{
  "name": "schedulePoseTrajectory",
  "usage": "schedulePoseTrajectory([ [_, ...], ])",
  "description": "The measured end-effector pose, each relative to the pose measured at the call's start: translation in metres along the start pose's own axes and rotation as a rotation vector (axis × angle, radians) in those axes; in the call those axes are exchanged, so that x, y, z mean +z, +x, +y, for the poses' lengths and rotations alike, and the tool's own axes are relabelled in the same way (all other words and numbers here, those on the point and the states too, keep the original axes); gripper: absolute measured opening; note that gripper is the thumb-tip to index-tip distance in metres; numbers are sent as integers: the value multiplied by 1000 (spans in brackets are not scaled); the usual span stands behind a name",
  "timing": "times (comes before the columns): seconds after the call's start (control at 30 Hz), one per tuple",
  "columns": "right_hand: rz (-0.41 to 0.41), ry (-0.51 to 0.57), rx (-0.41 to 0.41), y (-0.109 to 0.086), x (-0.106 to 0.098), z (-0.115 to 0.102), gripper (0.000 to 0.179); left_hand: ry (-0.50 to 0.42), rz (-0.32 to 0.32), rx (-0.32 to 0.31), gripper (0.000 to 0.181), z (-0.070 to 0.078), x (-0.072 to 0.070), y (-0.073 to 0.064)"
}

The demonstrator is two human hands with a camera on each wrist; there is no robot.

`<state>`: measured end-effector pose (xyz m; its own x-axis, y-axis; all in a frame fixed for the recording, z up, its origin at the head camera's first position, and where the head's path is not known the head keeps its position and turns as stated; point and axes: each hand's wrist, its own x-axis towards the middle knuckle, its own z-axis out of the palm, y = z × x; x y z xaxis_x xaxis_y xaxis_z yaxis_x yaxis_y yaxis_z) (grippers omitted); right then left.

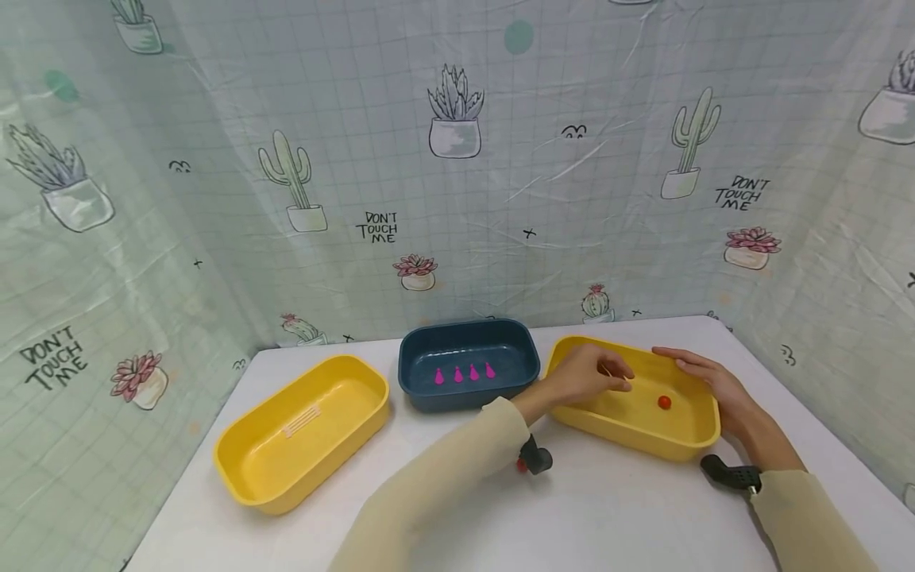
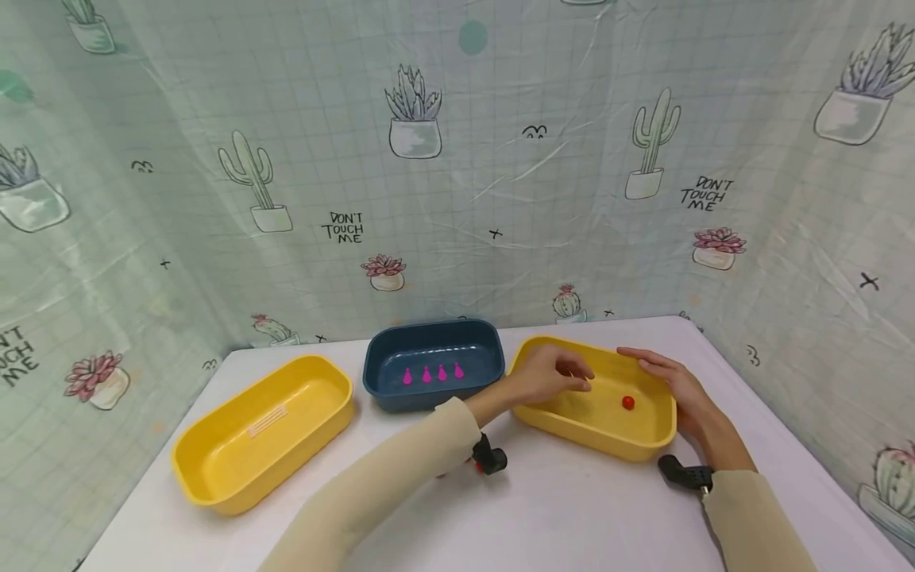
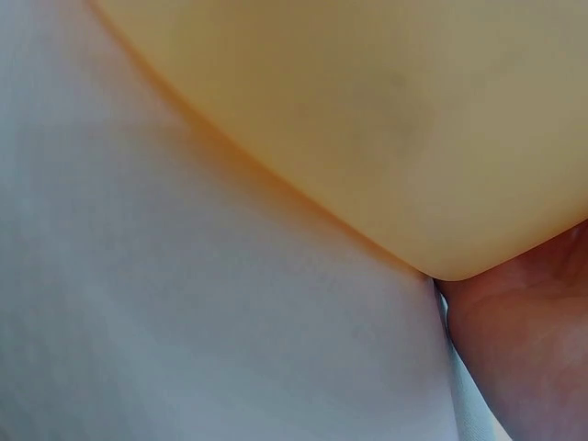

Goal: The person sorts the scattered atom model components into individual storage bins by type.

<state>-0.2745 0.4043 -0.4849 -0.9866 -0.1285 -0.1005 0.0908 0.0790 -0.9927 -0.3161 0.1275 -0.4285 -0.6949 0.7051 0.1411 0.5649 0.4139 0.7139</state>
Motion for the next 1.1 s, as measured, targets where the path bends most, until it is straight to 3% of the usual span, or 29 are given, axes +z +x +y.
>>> schedulePoseTrajectory([
  [0.27,-26,31,-4,2,1,0,48,-75,74,87,19,-7,-19,-23],
  [0.5,-21,48,-13,2,2,-2,47,-153,168,64,20,-13,-42,-53],
  [0.77,-26,41,-14,-1,2,-1,47,-225,252,108,20,-27,-67,-89],
  [0.9,-25,53,-9,1,1,-1,48,-231,301,92,19,-38,-79,-110],
  [1.1,-27,90,10,-1,-1,1,48,-245,321,32,20,-52,-88,-143],
])
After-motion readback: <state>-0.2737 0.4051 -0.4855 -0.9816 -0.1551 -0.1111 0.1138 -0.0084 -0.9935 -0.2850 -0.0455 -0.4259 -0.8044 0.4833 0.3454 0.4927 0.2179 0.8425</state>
